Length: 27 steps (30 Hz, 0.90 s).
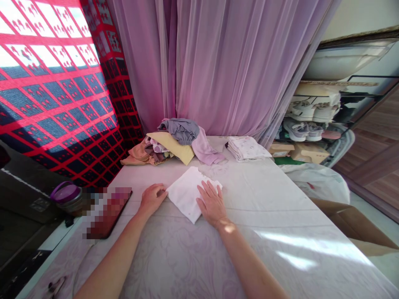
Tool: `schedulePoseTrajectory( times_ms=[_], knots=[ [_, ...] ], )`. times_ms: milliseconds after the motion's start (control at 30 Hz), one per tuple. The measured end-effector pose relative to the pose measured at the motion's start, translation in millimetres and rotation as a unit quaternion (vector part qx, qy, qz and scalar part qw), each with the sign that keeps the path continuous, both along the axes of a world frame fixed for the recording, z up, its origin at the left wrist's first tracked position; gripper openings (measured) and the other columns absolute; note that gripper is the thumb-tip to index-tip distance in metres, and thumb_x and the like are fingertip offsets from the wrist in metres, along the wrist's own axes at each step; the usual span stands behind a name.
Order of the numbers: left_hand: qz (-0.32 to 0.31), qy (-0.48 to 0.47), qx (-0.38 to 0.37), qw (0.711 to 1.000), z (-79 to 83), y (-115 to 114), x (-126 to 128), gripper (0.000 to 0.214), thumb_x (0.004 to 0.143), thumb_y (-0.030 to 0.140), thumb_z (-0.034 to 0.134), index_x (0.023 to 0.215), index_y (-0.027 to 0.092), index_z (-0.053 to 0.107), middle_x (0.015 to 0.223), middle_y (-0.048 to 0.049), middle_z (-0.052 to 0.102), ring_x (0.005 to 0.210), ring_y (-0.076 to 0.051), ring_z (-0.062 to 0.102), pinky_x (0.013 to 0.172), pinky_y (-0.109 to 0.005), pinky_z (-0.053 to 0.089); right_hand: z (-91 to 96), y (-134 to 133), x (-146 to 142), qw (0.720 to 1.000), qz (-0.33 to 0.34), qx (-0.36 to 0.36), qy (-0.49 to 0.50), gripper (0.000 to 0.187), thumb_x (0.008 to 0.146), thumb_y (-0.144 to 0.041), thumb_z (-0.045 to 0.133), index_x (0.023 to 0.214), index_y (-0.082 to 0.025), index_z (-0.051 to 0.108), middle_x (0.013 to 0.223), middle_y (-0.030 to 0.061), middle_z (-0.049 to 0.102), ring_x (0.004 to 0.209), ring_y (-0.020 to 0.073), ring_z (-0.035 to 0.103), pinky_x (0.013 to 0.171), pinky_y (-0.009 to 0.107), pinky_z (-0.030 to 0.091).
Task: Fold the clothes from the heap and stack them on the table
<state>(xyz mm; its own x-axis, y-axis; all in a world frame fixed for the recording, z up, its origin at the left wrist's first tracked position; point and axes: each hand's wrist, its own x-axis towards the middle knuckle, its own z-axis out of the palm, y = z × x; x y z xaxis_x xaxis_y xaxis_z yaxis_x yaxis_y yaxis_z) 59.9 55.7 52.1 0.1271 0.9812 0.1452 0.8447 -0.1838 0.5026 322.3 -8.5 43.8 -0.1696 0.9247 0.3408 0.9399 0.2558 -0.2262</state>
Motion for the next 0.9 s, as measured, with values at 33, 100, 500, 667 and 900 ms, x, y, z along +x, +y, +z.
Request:
schedulePoseTrajectory(
  times_ms=[33,100,500,667,900],
  knots=[
    [0.005,-0.018,-0.002,1.000,0.6,0,2,0.015,0.080,0.032,0.057,0.088,0.023,0.066,0.123,-0.0047,0.065,0.114,-0.022,0.058,0.100,-0.038,0.042,0.3,-3,-5,1.000,0.016,-0.008,0.002,0.045,0.096,-0.035,0.037,0.139,-0.025,0.046,0.149,0.0058,0.040,0.141,0.0231,0.026,0.115,0.049,0.013],
    [0.005,-0.054,-0.005,0.998,3.8,0,7,0.013,0.079,0.031,0.056,0.086,0.023,0.064,0.118,-0.0038,0.067,0.108,-0.020,0.060,0.097,-0.036,0.044,0.6,-7,-12,0.999,0.031,-0.039,0.005,0.045,0.096,-0.037,0.038,0.138,-0.025,0.047,0.148,0.0065,0.042,0.140,0.0240,0.029,0.114,0.049,0.017],
    [-0.209,0.025,0.002,0.978,54.8,15,17,0.009,0.080,0.029,0.053,0.078,0.023,0.060,0.082,0.0005,0.069,0.083,-0.016,0.061,0.083,-0.029,0.044,4.8,-8,-18,0.995,0.024,-0.101,-0.006,0.045,0.096,-0.039,0.039,0.137,-0.025,0.049,0.149,0.0072,0.040,0.139,0.0266,0.030,0.113,0.053,0.017],
    [-0.177,-0.004,-0.069,0.982,42.6,23,4,0.013,0.082,0.031,0.049,0.087,0.023,0.059,0.083,0.0013,0.069,0.079,-0.015,0.062,0.073,-0.024,0.044,5.3,-8,-19,0.995,0.024,-0.101,-0.010,0.045,0.096,-0.039,0.039,0.137,-0.025,0.049,0.149,0.0073,0.040,0.139,0.0264,0.030,0.113,0.053,0.017],
    [-0.090,0.097,-0.074,0.988,35.5,21,7,0.026,0.080,0.030,0.054,0.105,0.024,0.061,0.079,0.0009,0.070,0.080,-0.018,0.063,0.074,-0.027,0.044,3.4,-7,-19,0.995,0.024,-0.094,-0.014,0.044,0.096,-0.040,0.039,0.136,-0.025,0.050,0.148,0.0081,0.042,0.138,0.0267,0.032,0.113,0.053,0.019]
  ],
)
